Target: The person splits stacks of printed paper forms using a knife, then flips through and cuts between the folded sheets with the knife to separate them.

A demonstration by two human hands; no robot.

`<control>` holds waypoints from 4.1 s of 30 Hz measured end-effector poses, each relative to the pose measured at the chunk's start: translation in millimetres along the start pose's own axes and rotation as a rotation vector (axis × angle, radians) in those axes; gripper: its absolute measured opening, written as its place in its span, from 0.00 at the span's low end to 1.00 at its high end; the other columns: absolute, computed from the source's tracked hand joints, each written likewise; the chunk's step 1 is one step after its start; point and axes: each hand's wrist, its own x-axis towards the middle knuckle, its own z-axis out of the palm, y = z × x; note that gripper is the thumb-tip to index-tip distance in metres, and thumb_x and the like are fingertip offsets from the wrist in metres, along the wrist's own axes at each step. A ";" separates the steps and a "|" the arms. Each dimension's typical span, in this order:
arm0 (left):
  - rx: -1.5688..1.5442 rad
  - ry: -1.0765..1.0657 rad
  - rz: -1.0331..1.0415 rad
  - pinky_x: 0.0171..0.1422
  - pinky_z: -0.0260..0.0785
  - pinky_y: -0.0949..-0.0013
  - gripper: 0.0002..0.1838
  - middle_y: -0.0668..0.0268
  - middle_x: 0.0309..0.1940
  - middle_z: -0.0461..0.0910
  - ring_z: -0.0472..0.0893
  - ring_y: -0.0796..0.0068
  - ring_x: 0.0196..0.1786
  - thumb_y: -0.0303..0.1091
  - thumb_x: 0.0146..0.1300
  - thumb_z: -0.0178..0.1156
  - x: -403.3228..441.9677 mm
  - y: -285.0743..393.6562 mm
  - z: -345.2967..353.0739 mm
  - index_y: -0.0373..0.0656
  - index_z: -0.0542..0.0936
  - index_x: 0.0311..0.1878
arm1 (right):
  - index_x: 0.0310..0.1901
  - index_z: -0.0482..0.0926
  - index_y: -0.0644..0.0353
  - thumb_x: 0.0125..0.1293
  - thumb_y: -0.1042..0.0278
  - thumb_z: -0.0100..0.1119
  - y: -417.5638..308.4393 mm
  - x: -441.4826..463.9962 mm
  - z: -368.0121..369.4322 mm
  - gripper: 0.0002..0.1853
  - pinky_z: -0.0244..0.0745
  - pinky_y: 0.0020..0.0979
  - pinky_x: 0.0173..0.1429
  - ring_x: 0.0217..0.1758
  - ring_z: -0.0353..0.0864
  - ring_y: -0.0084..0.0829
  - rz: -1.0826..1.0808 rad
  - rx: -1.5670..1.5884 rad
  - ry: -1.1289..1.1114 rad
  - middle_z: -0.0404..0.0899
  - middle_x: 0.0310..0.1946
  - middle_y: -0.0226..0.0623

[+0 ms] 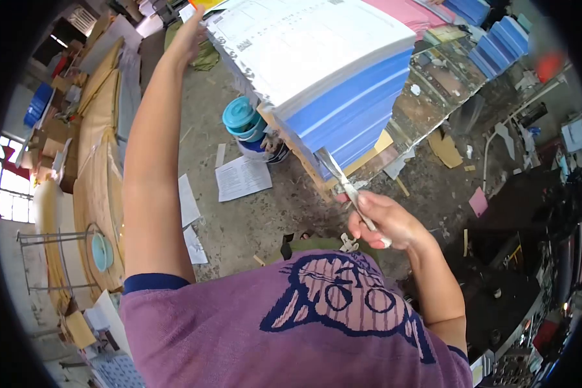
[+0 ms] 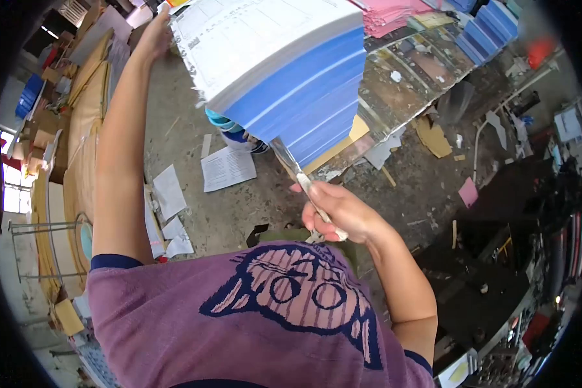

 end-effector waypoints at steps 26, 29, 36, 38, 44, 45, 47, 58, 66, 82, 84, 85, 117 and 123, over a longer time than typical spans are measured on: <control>-0.208 -0.620 -0.264 0.43 0.70 0.71 0.24 0.61 0.39 0.80 0.79 0.71 0.37 0.55 0.60 0.54 2.9 -29.9 -46.9 0.44 0.76 0.48 | 0.42 0.61 0.58 0.73 0.59 0.33 7.7 200.9 138.0 0.11 0.50 0.20 0.11 0.10 0.53 0.17 -0.178 -0.013 0.340 0.67 0.17 0.33; -0.231 -0.663 -0.260 0.46 0.69 0.69 0.29 0.59 0.45 0.78 0.78 0.70 0.42 0.61 0.61 0.50 -1.8 -24.9 -53.1 0.45 0.75 0.52 | 0.42 0.61 0.58 0.72 0.59 0.34 -2.0 240.3 144.3 0.11 0.50 0.19 0.11 0.11 0.54 0.17 -0.206 -0.006 0.303 0.66 0.18 0.32; -0.186 -0.591 -0.251 0.48 0.67 0.68 0.32 0.58 0.49 0.76 0.77 0.69 0.45 0.64 0.62 0.45 -22.0 -11.2 -50.1 0.46 0.73 0.55 | 0.42 0.59 0.58 0.72 0.59 0.33 -16.2 293.1 149.8 0.11 0.48 0.19 0.12 0.11 0.53 0.16 -0.273 0.000 0.310 0.65 0.18 0.31; -0.215 -0.595 -0.253 0.48 0.67 0.67 0.33 0.59 0.49 0.76 0.77 0.68 0.45 0.65 0.62 0.44 -27.3 -10.9 -41.7 0.46 0.73 0.55 | 0.41 0.59 0.58 0.72 0.60 0.33 -19.3 298.8 151.7 0.10 0.47 0.18 0.12 0.11 0.52 0.15 -0.300 0.006 0.347 0.64 0.18 0.30; -0.240 -0.595 -0.250 0.48 0.67 0.66 0.33 0.59 0.49 0.77 0.77 0.68 0.45 0.65 0.62 0.43 -29.7 -8.0 -25.4 0.47 0.73 0.55 | 0.42 0.59 0.59 0.70 0.63 0.32 -29.1 288.4 141.8 0.09 0.47 0.18 0.11 0.11 0.52 0.16 -0.285 -0.005 0.305 0.65 0.19 0.32; -0.259 -0.598 -0.254 0.49 0.67 0.66 0.33 0.59 0.50 0.76 0.77 0.68 0.46 0.65 0.62 0.44 -24.8 -10.3 -27.0 0.48 0.73 0.56 | 0.41 0.59 0.59 0.69 0.65 0.32 -31.2 290.5 141.5 0.08 0.47 0.18 0.11 0.11 0.51 0.16 -0.285 -0.001 0.303 0.64 0.19 0.32; -0.268 -0.618 -0.257 0.50 0.67 0.65 0.33 0.59 0.51 0.75 0.77 0.67 0.47 0.65 0.62 0.44 -20.7 -9.6 -31.7 0.48 0.72 0.57 | 0.41 0.58 0.59 0.68 0.66 0.32 -33.6 300.4 138.1 0.07 0.46 0.18 0.11 0.10 0.51 0.15 -0.299 0.013 0.306 0.64 0.19 0.32; -0.184 -0.493 -0.212 0.53 0.65 0.69 0.44 0.55 0.46 0.77 0.77 0.67 0.44 0.72 0.60 0.34 -46.0 -1.5 -32.0 0.35 0.74 0.51 | 0.27 0.67 0.58 0.66 0.66 0.40 -20.6 248.8 173.5 0.11 0.60 0.26 0.16 0.11 0.64 0.24 -0.272 -0.815 -0.004 0.68 0.14 0.30; -0.168 -0.509 -0.159 0.58 0.63 0.69 0.52 0.51 0.46 0.77 0.77 0.63 0.48 0.77 0.55 0.30 -68.2 -38.5 -39.3 0.29 0.72 0.53 | 0.24 0.72 0.57 0.64 0.63 0.55 78.4 34.1 20.2 0.13 0.57 0.19 0.15 0.11 0.61 0.17 -0.118 -0.127 0.172 0.67 0.12 0.26; -0.305 -0.289 -0.273 0.62 0.63 0.60 0.32 0.51 0.61 0.67 0.70 0.58 0.59 0.53 0.67 0.41 -173.7 -3.1 16.1 0.36 0.63 0.64 | 0.39 0.76 0.68 0.67 0.56 0.50 -91.0 48.3 -9.2 0.19 0.72 0.27 0.32 0.29 0.77 0.26 -0.851 0.086 1.059 0.79 0.31 0.42; -0.452 -0.372 -0.400 0.63 0.63 0.58 0.27 0.53 0.62 0.66 0.69 0.57 0.60 0.46 0.69 0.42 -180.2 6.8 29.2 0.39 0.63 0.65 | 0.36 0.77 0.67 0.68 0.54 0.49 -94.5 52.4 3.8 0.20 0.71 0.27 0.31 0.27 0.75 0.26 -0.767 -0.091 1.087 0.79 0.29 0.41; -0.443 -0.371 -0.398 0.63 0.63 0.57 0.25 0.55 0.63 0.65 0.69 0.56 0.61 0.43 0.69 0.42 -183.9 11.9 59.6 0.40 0.62 0.65 | 0.35 0.77 0.67 0.68 0.54 0.48 -95.7 35.9 -18.6 0.20 0.71 0.28 0.30 0.26 0.75 0.26 -0.816 -0.054 1.090 0.78 0.28 0.41; 0.007 -0.124 -0.283 0.59 0.66 0.67 0.28 0.56 0.60 0.66 0.70 0.67 0.58 0.36 0.65 0.49 -297.6 -174.5 504.0 0.40 0.58 0.66 | 0.49 0.73 0.63 0.64 0.65 0.47 -185.6 -170.3 -503.7 0.16 0.73 0.28 0.38 0.38 0.76 0.29 -0.614 -0.065 0.712 0.77 0.40 0.40; -0.084 -0.063 -0.262 0.61 0.63 0.66 0.29 0.56 0.63 0.62 0.67 0.67 0.59 0.34 0.64 0.49 -235.2 -299.9 519.7 0.41 0.57 0.67 | 0.43 0.76 0.64 0.63 0.71 0.46 -200.2 -58.9 -618.3 0.12 0.70 0.22 0.29 0.27 0.74 0.22 -0.474 -0.206 0.587 0.79 0.30 0.35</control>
